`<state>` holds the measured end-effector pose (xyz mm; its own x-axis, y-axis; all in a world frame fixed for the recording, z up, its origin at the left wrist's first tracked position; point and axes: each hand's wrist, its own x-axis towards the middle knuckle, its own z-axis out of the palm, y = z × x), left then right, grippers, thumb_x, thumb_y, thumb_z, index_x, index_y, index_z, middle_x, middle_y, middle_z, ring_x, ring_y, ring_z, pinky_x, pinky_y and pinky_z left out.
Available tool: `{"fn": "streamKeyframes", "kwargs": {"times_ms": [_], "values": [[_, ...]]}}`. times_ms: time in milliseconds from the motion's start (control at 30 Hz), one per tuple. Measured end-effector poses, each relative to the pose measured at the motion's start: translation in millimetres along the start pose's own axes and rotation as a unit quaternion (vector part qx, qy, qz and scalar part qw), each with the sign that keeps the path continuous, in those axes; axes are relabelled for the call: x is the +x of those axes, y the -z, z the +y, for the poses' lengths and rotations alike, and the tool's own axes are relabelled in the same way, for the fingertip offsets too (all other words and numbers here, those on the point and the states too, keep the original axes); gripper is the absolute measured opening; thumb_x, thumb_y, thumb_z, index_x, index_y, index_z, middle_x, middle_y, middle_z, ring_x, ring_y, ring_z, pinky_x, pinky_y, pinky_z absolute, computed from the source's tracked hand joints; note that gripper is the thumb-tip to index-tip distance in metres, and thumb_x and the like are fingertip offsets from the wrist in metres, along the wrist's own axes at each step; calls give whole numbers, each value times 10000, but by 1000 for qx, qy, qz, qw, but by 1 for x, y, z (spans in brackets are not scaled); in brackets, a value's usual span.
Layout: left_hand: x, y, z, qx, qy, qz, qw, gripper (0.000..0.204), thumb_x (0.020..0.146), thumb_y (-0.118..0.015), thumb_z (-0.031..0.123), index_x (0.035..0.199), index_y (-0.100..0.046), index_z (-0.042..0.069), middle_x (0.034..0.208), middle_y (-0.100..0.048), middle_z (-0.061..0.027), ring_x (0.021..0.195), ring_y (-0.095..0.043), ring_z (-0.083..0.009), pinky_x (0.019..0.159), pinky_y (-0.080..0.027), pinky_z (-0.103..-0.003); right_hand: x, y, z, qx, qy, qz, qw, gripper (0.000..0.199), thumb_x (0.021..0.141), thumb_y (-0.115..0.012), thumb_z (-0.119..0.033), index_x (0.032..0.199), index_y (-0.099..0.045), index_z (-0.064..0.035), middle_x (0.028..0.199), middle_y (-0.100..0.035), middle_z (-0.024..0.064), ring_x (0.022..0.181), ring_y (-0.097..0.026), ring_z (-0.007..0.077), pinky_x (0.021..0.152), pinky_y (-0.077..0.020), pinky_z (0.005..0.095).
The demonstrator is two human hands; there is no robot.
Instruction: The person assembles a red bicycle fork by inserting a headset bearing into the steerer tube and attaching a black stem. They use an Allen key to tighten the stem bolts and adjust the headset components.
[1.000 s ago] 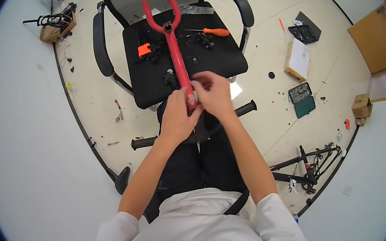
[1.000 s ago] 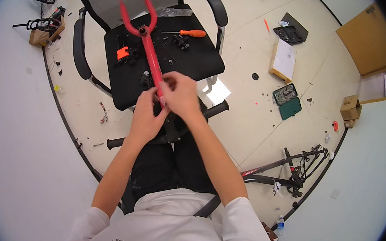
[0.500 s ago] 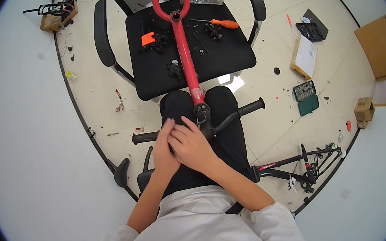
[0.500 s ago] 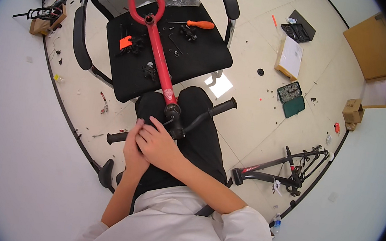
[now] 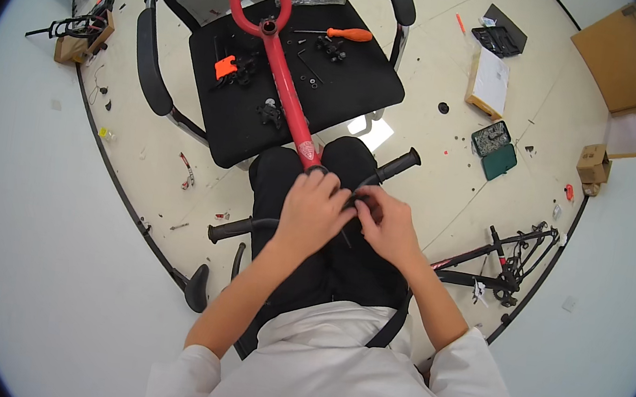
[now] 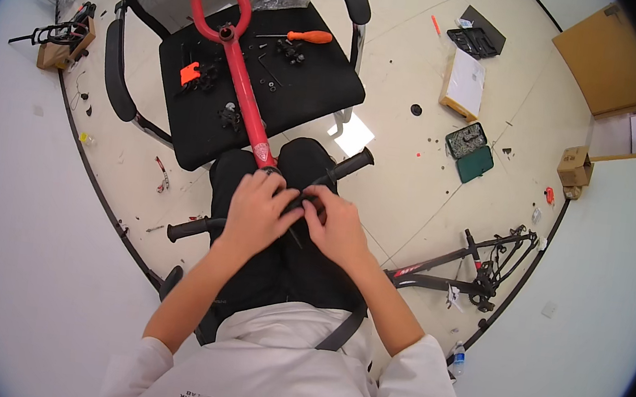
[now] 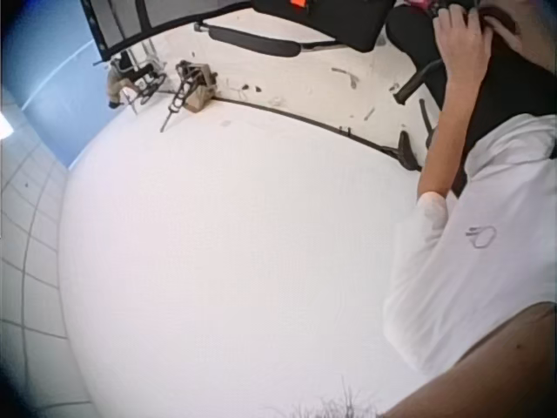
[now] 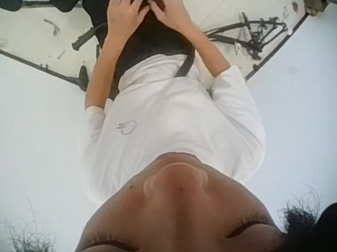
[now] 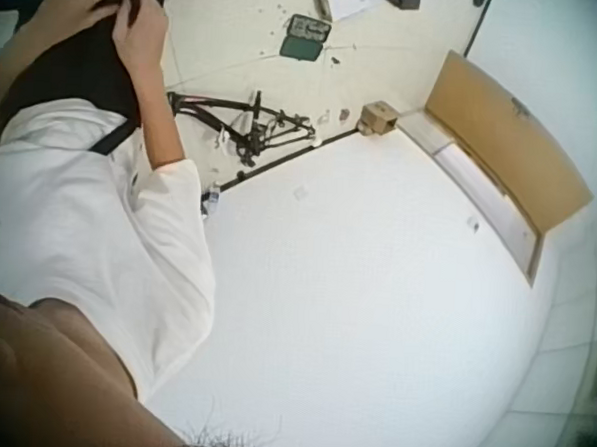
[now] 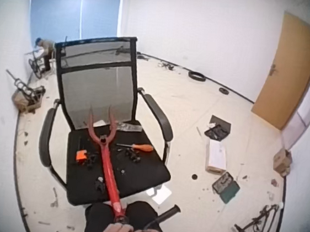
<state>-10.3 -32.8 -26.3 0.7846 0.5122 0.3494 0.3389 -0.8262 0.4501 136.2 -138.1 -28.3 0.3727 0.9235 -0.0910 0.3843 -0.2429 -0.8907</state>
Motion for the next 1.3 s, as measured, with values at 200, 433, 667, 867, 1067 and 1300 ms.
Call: {"fn": "streamKeyframes", "kwargs": {"times_ms": [200,433,667,867,1067,1300], "values": [[29,-6,-26,12,-60,34,998,247,738,-799,209,944,-722,98,619,-604,-36,635,-608,-215,600,-472,-343,25,10,-12,-26,4,-21,999,200,929,-632,-132,1078,-634,2,777,-690,172,671,-674,346,638,-529,393],[40,-23,-23,1,10,77,997,234,805,-788,281,982,-713,147,488,-534,-33,430,-559,-225,465,-430,-338,34,34,-16,-10,7,-59,998,366,836,-752,-114,1166,-640,2,795,-668,97,626,-643,191,622,-528,315],[43,-4,-30,10,-37,66,997,375,769,-803,228,1110,-690,120,717,-625,-60,611,-630,-239,567,-492,-339,56,25,-13,1,118,-8,993,225,792,-683,-2,1015,-673,30,931,-676,152,794,-700,276,725,-563,352],[25,16,-39,-56,92,65,992,793,723,-760,173,1462,-477,119,1470,-461,-196,1284,-525,-380,1013,-465,-432,80,-10,-40,54,139,-36,988,224,822,-577,-41,1009,-679,25,904,-700,192,810,-697,326,765,-552,375],[-19,39,-48,75,131,26,988,794,800,-696,239,1491,-383,4,1598,-287,-222,1464,-291,-426,1153,-272,-552,56,-60,-56,-134,247,-122,952,411,823,-613,-90,1210,-603,51,921,-667,174,900,-662,350,895,-505,437],[-98,23,2,-1,246,10,969,516,869,-669,86,1356,-533,-18,1221,-656,-199,1082,-642,-361,939,-497,-408,4,-55,-30,-226,335,-75,912,387,848,-635,-95,1235,-638,-78,1311,-593,138,1335,-487,305,1159,-312,523]]}}
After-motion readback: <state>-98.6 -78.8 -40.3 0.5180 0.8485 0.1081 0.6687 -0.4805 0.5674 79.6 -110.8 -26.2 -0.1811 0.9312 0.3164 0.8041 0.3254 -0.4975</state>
